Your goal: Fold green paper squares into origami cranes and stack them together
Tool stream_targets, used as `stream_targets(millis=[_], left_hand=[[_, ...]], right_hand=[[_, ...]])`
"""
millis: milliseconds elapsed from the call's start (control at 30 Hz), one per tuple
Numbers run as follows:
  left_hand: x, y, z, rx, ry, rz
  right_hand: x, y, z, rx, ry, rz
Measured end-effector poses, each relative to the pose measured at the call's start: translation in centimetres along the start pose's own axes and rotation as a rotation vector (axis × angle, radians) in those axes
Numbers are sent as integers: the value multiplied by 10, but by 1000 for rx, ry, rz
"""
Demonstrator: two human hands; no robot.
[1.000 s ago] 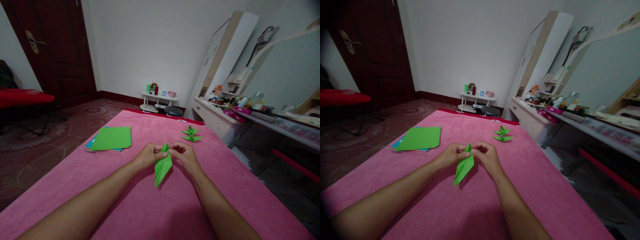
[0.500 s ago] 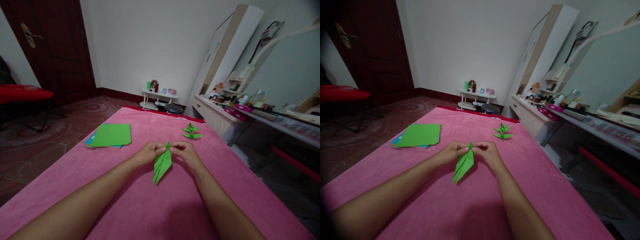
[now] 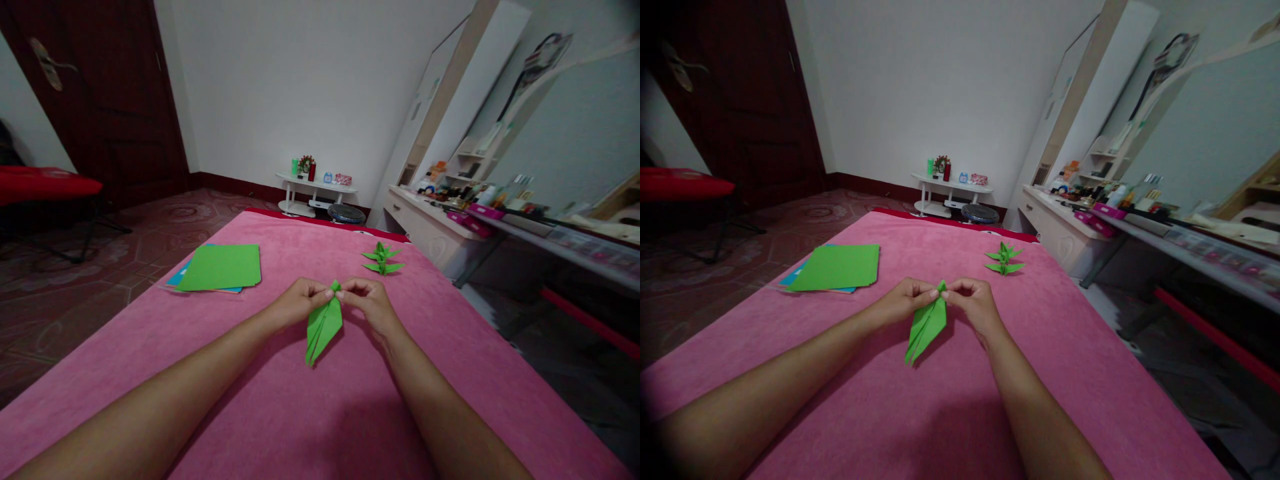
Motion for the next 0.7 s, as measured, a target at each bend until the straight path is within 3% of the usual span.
stream_targets(millis=[300,700], left_hand=[[6,-1,1,-63,-26,-53],[3,-2,4,47,13,-15]], right_hand=[[1,0,1,18,-17,-17],[-1,-1,-3,35,-22,-43]])
Point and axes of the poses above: each hand's wrist, its own y-axis towards the middle knuckle, its own z-axis out of the palm, x = y × z, the point moved 2 cm from there along y, towards the middle knuckle, and after that the axes turned 2 degrees about -x, right-handed, at the moved point
